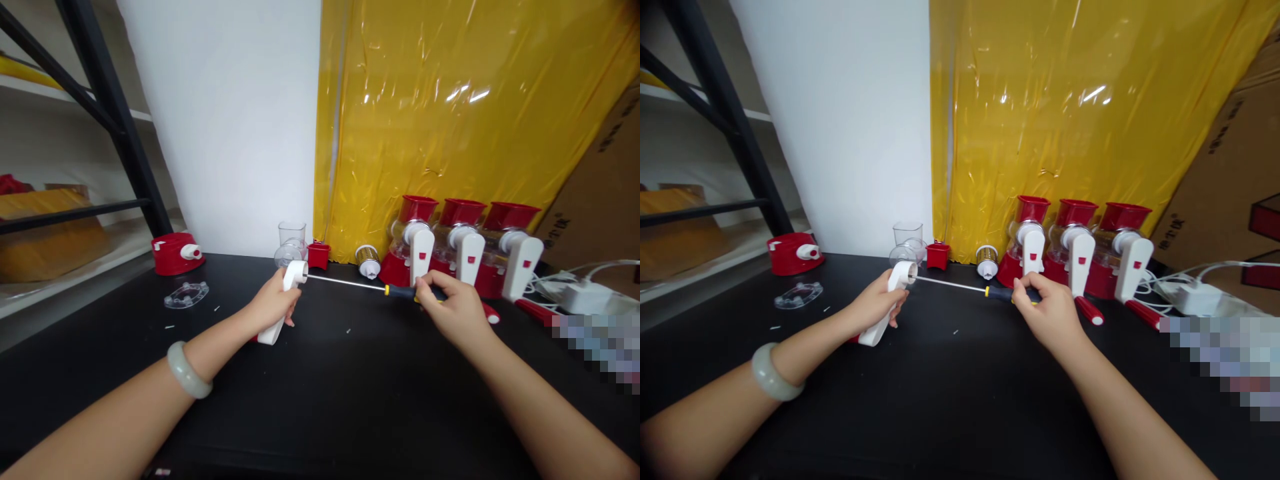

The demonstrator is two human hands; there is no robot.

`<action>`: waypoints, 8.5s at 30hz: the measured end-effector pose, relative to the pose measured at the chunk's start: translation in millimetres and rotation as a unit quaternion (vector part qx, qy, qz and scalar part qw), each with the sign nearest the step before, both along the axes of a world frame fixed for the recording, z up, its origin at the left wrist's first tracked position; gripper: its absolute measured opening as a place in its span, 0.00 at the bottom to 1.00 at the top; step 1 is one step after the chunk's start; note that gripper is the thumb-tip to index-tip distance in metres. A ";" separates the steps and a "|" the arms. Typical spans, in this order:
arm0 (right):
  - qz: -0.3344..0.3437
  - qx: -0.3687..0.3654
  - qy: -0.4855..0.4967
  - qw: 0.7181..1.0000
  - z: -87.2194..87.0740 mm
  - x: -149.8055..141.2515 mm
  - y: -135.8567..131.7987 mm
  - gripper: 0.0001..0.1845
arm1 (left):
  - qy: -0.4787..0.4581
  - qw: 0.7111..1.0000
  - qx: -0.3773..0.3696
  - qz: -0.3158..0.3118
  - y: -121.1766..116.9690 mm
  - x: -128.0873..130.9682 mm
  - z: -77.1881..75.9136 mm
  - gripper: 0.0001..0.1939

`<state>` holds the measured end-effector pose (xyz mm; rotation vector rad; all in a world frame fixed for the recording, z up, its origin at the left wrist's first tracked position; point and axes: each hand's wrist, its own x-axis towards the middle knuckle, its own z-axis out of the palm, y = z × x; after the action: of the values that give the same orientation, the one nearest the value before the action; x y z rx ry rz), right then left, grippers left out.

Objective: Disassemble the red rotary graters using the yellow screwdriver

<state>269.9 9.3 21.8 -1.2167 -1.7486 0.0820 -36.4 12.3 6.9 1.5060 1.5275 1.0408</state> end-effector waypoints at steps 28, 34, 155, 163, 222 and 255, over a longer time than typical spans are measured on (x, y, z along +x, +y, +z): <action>0.023 -0.004 0.020 1.000 -0.1 1.6 0.2 0.12 | -0.054 0.996 -0.073 -0.018 -1.2 0.1 -2.7 0.14; 0.101 -0.128 0.221 0.961 -2.8 2.7 5.9 0.13 | -0.053 0.997 -0.060 -0.024 -2.2 1.0 -2.0 0.14; 0.099 0.008 0.089 0.991 -5.3 10.0 7.2 0.08 | -0.081 0.991 -0.103 -0.041 -4.3 1.6 2.9 0.13; 0.100 0.016 0.092 0.991 -4.2 9.6 7.6 0.10 | -0.085 0.990 -0.105 -0.040 -3.9 1.4 2.6 0.13; 0.065 -0.012 0.047 0.997 -2.9 10.0 11.1 0.13 | -0.080 0.996 -0.046 -0.020 -3.6 2.0 2.4 0.12; 0.080 -0.013 0.131 0.988 -8.7 10.7 13.3 0.16 | -0.088 0.994 -0.065 -0.020 -4.5 4.7 2.8 0.11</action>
<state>280.6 22.5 13.1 -1.0310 -1.6147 0.3464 -31.7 7.8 9.7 1.3140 1.4090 1.0034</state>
